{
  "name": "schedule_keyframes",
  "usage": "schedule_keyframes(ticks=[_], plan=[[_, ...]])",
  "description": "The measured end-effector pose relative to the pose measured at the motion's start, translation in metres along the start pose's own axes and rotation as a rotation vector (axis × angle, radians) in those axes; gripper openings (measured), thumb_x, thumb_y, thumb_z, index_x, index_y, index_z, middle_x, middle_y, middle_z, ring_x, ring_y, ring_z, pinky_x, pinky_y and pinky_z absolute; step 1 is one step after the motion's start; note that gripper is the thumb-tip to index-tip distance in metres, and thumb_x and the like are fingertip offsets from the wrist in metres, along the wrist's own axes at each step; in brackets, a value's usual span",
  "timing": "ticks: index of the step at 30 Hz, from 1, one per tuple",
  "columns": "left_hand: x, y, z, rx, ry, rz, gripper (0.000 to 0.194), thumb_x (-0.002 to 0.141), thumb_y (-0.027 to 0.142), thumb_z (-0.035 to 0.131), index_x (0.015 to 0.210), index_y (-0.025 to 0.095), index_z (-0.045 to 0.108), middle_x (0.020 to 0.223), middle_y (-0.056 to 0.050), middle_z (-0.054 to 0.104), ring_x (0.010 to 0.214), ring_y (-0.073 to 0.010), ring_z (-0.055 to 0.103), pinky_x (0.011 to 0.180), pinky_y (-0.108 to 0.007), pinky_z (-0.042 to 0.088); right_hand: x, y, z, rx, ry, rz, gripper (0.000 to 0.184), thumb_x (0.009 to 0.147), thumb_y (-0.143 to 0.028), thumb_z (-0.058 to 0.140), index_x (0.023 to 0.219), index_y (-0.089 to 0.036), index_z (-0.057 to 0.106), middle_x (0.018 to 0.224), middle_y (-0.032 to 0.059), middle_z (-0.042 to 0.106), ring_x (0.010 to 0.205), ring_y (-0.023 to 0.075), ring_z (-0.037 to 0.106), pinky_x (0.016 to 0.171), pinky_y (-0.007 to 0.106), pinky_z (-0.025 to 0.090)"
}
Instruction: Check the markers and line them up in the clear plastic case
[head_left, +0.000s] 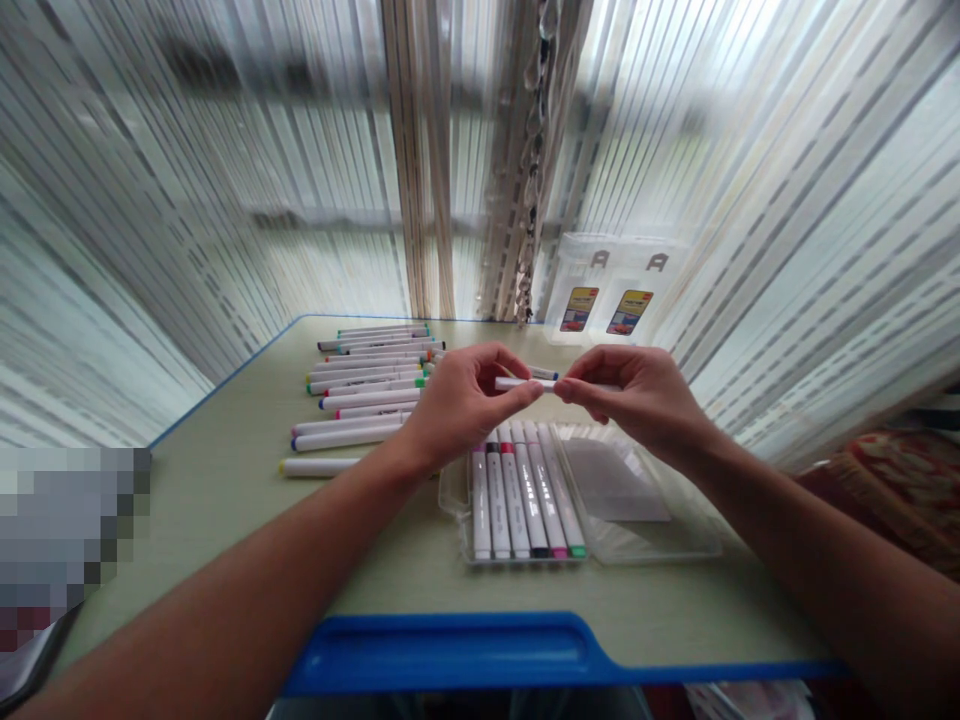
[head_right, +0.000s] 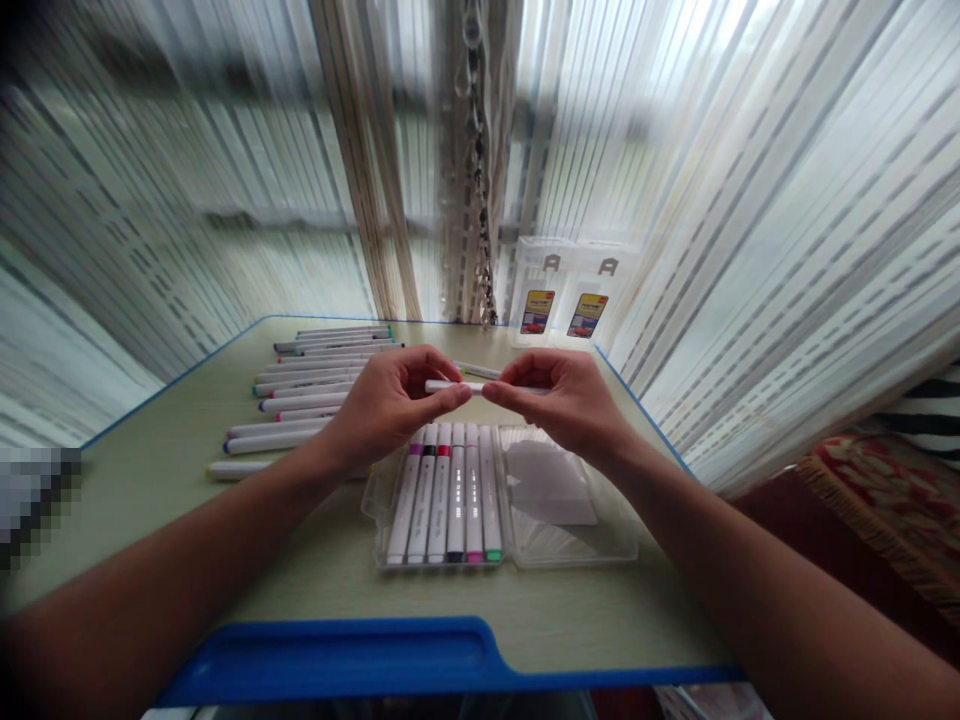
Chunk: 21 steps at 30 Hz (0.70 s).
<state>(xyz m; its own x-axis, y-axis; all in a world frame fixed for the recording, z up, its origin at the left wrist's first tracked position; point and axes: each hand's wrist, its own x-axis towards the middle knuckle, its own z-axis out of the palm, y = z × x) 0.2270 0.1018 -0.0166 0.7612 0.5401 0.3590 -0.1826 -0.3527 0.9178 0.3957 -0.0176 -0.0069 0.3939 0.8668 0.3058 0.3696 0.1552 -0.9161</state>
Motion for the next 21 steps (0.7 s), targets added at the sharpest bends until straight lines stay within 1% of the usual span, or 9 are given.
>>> schedule_keyframes(ticks=[2, 3, 7, 10, 13, 16, 19, 21], plan=[[-0.0006, 0.0004, 0.0016, 0.049, -0.025, 0.005, 0.023, 0.077, 0.029, 0.081, 0.083, 0.011, 0.069, 0.065, 0.001, 0.06, 0.051, -0.0067, 0.048, 0.046, -0.019, 0.034, -0.0008, -0.0011, 0.0014, -0.029, 0.0, -0.018, 0.035, 0.057, -0.042, 0.095, 0.065, -0.016, 0.073, 0.056, 0.001, 0.063, 0.048, 0.0084, 0.049, 0.044, 0.022, 0.035], [-0.001, 0.0009, 0.0023, 0.073, -0.033, 0.013, 0.022, 0.078, 0.029, 0.08, 0.084, 0.011, 0.07, 0.066, 0.0, 0.061, 0.052, -0.0068, 0.048, 0.046, -0.019, 0.035, -0.0011, -0.0014, 0.0018, -0.039, -0.002, -0.028, 0.036, 0.056, -0.043, 0.095, 0.065, -0.016, 0.073, 0.056, 0.0014, 0.064, 0.049, 0.0088, 0.049, 0.045, 0.023, 0.036], [-0.0027, 0.0034, 0.0045, 0.115, -0.069, 0.041, 0.019, 0.083, 0.028, 0.075, 0.09, 0.011, 0.073, 0.079, -0.006, 0.071, 0.058, -0.0085, 0.055, 0.05, -0.019, 0.042, -0.0008, -0.0009, 0.0016, -0.073, -0.014, -0.062, 0.037, 0.057, -0.046, 0.094, 0.064, -0.016, 0.074, 0.057, 0.0031, 0.066, 0.051, 0.0105, 0.051, 0.046, 0.024, 0.037], [-0.0038, 0.0052, 0.0056, 0.105, -0.097, 0.027, 0.016, 0.086, 0.025, 0.07, 0.093, 0.011, 0.074, 0.082, -0.008, 0.073, 0.058, -0.0088, 0.057, 0.05, -0.019, 0.043, -0.0002, 0.0, 0.0006, -0.099, -0.026, -0.076, 0.037, 0.058, -0.047, 0.094, 0.064, -0.016, 0.075, 0.057, 0.0029, 0.066, 0.05, 0.0104, 0.05, 0.045, 0.024, 0.037], [-0.0039, 0.007, 0.0054, 0.099, -0.092, 0.015, 0.014, 0.087, 0.022, 0.067, 0.094, 0.01, 0.074, 0.083, -0.008, 0.073, 0.057, -0.0085, 0.056, 0.051, -0.02, 0.044, 0.0, -0.0002, 0.0005, -0.089, -0.025, -0.059, 0.036, 0.059, -0.047, 0.093, 0.065, -0.017, 0.075, 0.056, 0.0024, 0.065, 0.05, 0.0103, 0.05, 0.045, 0.024, 0.036], [-0.0034, 0.0082, 0.0045, 0.105, -0.073, 0.015, 0.017, 0.089, 0.023, 0.065, 0.096, 0.01, 0.074, 0.082, -0.008, 0.073, 0.056, -0.0087, 0.055, 0.052, -0.021, 0.044, -0.0001, -0.0016, 0.0007, -0.043, -0.037, -0.02, 0.033, 0.061, -0.046, 0.092, 0.067, -0.018, 0.077, 0.058, 0.0028, 0.067, 0.049, 0.0099, 0.05, 0.044, 0.023, 0.035], [-0.0028, 0.0084, 0.0035, 0.101, -0.055, 0.007, 0.02, 0.091, 0.024, 0.063, 0.099, 0.009, 0.074, 0.08, -0.008, 0.072, 0.055, -0.009, 0.055, 0.051, -0.021, 0.043, -0.0001, -0.0017, -0.0004, 0.004, -0.064, 0.014, 0.029, 0.065, -0.044, 0.09, 0.07, -0.018, 0.078, 0.062, 0.0031, 0.069, 0.047, 0.0076, 0.045, 0.042, 0.023, 0.029], [-0.0024, 0.0081, 0.0025, 0.087, -0.049, 0.007, 0.019, 0.091, 0.023, 0.062, 0.098, 0.01, 0.073, 0.079, -0.007, 0.071, 0.054, -0.0089, 0.055, 0.05, -0.021, 0.043, 0.0002, -0.0001, -0.0017, 0.03, -0.079, 0.033, 0.028, 0.068, -0.043, 0.088, 0.073, -0.017, 0.079, 0.061, 0.0024, 0.068, 0.045, 0.0065, 0.041, 0.041, 0.023, 0.025]])
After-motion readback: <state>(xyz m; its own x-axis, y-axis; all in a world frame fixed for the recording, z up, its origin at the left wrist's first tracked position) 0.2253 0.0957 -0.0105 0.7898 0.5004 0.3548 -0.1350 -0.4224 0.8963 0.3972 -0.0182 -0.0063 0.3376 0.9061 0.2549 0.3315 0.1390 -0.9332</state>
